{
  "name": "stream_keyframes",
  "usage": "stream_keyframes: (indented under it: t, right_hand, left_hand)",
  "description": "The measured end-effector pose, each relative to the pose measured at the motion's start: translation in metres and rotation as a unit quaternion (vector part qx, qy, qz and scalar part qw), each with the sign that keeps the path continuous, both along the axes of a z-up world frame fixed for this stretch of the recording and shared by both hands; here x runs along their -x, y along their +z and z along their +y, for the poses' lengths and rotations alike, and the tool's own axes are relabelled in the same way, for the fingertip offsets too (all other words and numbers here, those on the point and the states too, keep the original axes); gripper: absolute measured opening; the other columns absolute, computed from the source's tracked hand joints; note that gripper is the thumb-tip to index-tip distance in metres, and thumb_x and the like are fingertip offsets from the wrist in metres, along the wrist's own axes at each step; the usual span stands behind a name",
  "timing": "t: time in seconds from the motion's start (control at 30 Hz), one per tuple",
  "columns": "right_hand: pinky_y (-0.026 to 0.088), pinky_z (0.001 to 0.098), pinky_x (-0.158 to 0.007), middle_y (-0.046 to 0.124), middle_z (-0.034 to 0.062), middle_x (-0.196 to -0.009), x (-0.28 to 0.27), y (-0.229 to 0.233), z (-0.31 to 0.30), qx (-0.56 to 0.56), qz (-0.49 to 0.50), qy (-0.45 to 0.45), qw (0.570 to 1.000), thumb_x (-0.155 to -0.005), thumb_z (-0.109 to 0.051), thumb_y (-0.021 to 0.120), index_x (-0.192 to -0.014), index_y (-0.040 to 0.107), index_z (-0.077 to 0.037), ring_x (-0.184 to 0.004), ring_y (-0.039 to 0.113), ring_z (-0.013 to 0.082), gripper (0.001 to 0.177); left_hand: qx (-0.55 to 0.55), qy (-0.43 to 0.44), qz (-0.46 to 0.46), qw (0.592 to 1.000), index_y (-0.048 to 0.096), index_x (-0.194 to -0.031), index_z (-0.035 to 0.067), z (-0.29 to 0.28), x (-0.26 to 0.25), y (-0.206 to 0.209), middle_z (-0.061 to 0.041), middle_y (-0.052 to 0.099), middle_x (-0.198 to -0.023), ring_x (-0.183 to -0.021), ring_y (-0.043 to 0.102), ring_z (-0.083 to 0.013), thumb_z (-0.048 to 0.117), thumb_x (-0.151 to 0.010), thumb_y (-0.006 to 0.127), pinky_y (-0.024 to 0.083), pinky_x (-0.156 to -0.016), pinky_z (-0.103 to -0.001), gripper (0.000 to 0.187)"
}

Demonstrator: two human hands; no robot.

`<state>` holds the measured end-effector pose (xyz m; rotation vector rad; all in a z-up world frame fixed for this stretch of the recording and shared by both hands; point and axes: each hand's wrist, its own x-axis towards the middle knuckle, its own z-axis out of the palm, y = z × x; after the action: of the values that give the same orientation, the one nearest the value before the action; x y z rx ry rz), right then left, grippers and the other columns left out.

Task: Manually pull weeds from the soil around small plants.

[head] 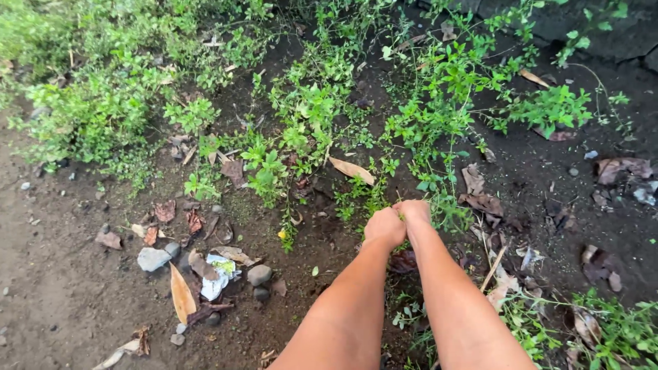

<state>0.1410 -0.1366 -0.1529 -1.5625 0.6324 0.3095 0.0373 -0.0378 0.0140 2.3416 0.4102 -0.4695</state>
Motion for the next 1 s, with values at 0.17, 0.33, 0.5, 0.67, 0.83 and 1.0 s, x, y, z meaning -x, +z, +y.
stream_keyframes:
  t: [0.17, 0.33, 0.5, 0.67, 0.83, 1.0]
  right_hand:
    - [0.053, 0.0403, -0.064, 0.076, 0.0190, -0.088, 0.021, 0.041, -0.013, 0.100, 0.043, -0.014, 0.994, -0.084, -0.002, 0.066, -0.082, 0.076, 0.005, -0.072, 0.070, 0.0266, 0.013]
    - [0.053, 0.0431, -0.060, 0.074, 0.0143, -0.084, 0.077, 0.088, -0.059, -0.006, 0.017, -0.111, 0.994, -0.080, -0.001, 0.073, -0.087, 0.075, 0.005, -0.069, 0.068, 0.0259, 0.010]
    - [0.059, 0.0431, -0.074, 0.077, 0.0135, -0.098, 0.103, 0.090, -0.178, 0.469, -0.313, 0.286, 0.775, -0.073, -0.017, 0.070, -0.103, 0.083, -0.011, -0.081, 0.072, 0.0320, 0.033]
    - [0.052, 0.0567, -0.094, 0.072, 0.0189, -0.121, 0.165, 0.267, -0.216, 0.568, 0.138, 0.205, 0.785, -0.097, -0.031, 0.058, -0.119, 0.076, -0.009, -0.107, 0.071, 0.0385, 0.036]
    - [0.047, 0.0692, -0.098, 0.076, 0.0141, -0.128, 0.164, 0.284, -0.211, 0.673, 0.225, 0.282, 0.646, -0.099, -0.024, 0.057, -0.127, 0.077, -0.010, -0.110, 0.075, 0.0370, 0.037]
    - [0.059, 0.0478, -0.089, 0.076, 0.0152, -0.113, 0.121, 0.271, -0.113, 0.605, 0.014, 0.321, 0.728, -0.093, -0.030, 0.061, -0.107, 0.078, -0.012, -0.102, 0.075, 0.0342, 0.028]
  left_hand:
    - [0.012, -0.056, -0.030, 0.998, 0.074, -0.114, 0.004, 0.002, 0.011, 0.017, -0.026, 0.071, -0.114, -0.108, 0.069, -0.0419, 0.025, -0.093, 0.054, 0.054, -0.095, -0.051, 0.036]
    - [0.078, -0.153, 0.006, 0.985, 0.078, -0.102, 0.001, -0.018, 0.006, -0.012, -0.022, 0.076, -0.096, -0.088, 0.075, -0.0374, 0.021, -0.086, 0.063, 0.060, -0.080, -0.049, 0.030]
    - [0.199, -0.168, 0.198, 0.945, 0.077, -0.087, 0.019, -0.006, 0.010, 0.057, 0.001, 0.071, -0.086, -0.069, 0.060, -0.0110, 0.035, -0.076, 0.083, 0.048, -0.062, -0.032, 0.020]
    - [0.057, -0.063, 0.007, 0.996, 0.080, -0.100, 0.014, 0.034, -0.032, -0.008, -0.014, 0.075, -0.108, -0.098, 0.069, -0.0296, 0.026, -0.083, 0.066, 0.054, -0.091, -0.039, 0.025]
    - [0.010, 0.026, -0.090, 0.996, 0.079, -0.110, 0.016, 0.035, -0.049, -0.014, -0.020, 0.074, -0.116, -0.110, 0.071, -0.0371, 0.017, -0.083, 0.060, 0.053, -0.100, -0.042, 0.033]
    - [0.121, 0.129, -0.105, 0.979, 0.076, -0.116, 0.015, 0.010, -0.066, -0.055, -0.020, 0.073, -0.117, -0.109, 0.071, -0.0359, 0.016, -0.083, 0.060, 0.054, -0.100, -0.040, 0.036]
